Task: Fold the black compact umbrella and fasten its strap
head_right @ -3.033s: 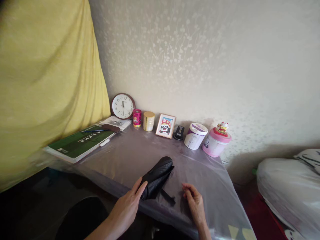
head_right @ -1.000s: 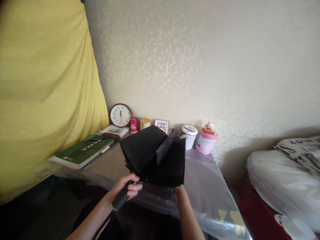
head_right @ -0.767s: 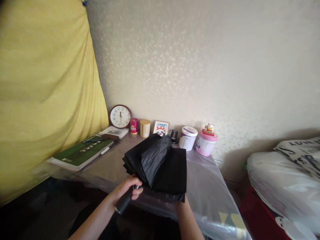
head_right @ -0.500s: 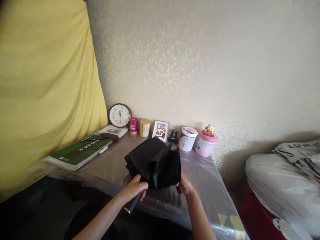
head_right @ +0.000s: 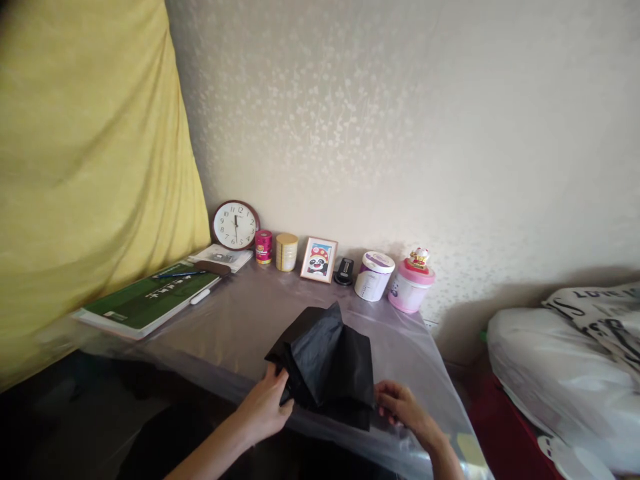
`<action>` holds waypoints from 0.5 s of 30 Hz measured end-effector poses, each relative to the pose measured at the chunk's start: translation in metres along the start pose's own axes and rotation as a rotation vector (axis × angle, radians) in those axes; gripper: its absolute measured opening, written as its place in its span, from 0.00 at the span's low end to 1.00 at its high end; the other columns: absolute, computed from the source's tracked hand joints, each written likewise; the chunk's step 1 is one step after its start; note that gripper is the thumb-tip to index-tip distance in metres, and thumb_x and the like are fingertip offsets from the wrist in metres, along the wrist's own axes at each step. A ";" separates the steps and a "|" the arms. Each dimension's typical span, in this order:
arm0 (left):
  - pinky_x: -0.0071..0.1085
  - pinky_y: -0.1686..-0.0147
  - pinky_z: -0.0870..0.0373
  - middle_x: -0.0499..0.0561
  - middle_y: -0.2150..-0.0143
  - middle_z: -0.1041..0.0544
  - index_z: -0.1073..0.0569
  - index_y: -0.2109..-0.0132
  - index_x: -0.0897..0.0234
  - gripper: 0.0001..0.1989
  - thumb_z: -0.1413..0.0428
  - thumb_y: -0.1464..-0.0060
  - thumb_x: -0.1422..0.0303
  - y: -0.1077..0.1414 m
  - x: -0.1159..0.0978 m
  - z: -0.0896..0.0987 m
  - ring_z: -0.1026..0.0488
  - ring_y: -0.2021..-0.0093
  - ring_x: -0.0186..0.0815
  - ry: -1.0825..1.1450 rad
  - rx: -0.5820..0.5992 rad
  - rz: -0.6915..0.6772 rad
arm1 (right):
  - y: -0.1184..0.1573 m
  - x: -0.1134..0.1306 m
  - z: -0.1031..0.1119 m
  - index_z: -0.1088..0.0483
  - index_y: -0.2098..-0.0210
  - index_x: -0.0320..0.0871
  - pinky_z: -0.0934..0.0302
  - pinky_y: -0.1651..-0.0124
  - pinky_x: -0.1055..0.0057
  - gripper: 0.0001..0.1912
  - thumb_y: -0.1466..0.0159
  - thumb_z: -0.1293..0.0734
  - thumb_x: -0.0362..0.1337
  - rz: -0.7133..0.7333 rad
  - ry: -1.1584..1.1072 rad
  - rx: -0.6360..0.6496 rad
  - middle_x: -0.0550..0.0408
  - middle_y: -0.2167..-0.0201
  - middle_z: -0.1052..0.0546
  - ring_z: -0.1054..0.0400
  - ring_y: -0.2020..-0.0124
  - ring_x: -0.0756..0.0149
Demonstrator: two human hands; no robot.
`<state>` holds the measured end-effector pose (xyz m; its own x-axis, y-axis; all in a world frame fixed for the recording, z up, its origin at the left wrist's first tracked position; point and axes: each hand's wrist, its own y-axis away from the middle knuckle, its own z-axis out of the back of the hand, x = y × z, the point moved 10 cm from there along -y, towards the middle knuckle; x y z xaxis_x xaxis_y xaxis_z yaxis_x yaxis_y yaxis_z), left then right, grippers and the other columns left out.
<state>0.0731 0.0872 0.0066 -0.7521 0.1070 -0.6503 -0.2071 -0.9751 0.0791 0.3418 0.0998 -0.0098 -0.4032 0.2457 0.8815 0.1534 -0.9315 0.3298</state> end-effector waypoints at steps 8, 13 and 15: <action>0.30 0.81 0.34 0.51 0.69 0.28 0.66 0.37 0.59 0.36 0.56 0.49 0.65 0.016 0.015 -0.028 0.30 0.81 0.35 0.490 0.310 0.121 | 0.000 -0.025 0.054 0.28 0.76 0.44 0.40 0.76 0.69 0.16 0.54 0.35 0.50 0.039 0.250 -0.337 0.56 0.82 0.27 0.33 0.79 0.64; 0.36 0.56 0.36 0.58 0.57 0.28 0.51 0.38 0.60 0.34 0.51 0.52 0.70 0.008 0.008 -0.016 0.30 0.56 0.42 0.070 0.016 -0.041 | 0.020 0.083 0.045 0.30 0.58 0.47 0.44 0.48 0.55 0.15 0.43 0.41 0.42 0.534 0.708 -0.676 0.51 0.55 0.27 0.35 0.52 0.55; 0.36 0.55 0.36 0.57 0.56 0.28 0.54 0.37 0.59 0.35 0.52 0.52 0.71 0.008 0.005 -0.019 0.31 0.54 0.42 0.016 0.021 -0.049 | 0.022 0.124 0.007 0.35 0.51 0.47 0.50 0.44 0.52 0.17 0.40 0.43 0.36 0.741 0.819 -0.585 0.51 0.48 0.32 0.39 0.48 0.58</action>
<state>0.0800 0.0758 -0.0106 -0.7306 0.1510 -0.6659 -0.2565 -0.9645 0.0627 0.3015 0.1119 0.1096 -0.8659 -0.4321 0.2519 0.2447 -0.8052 -0.5401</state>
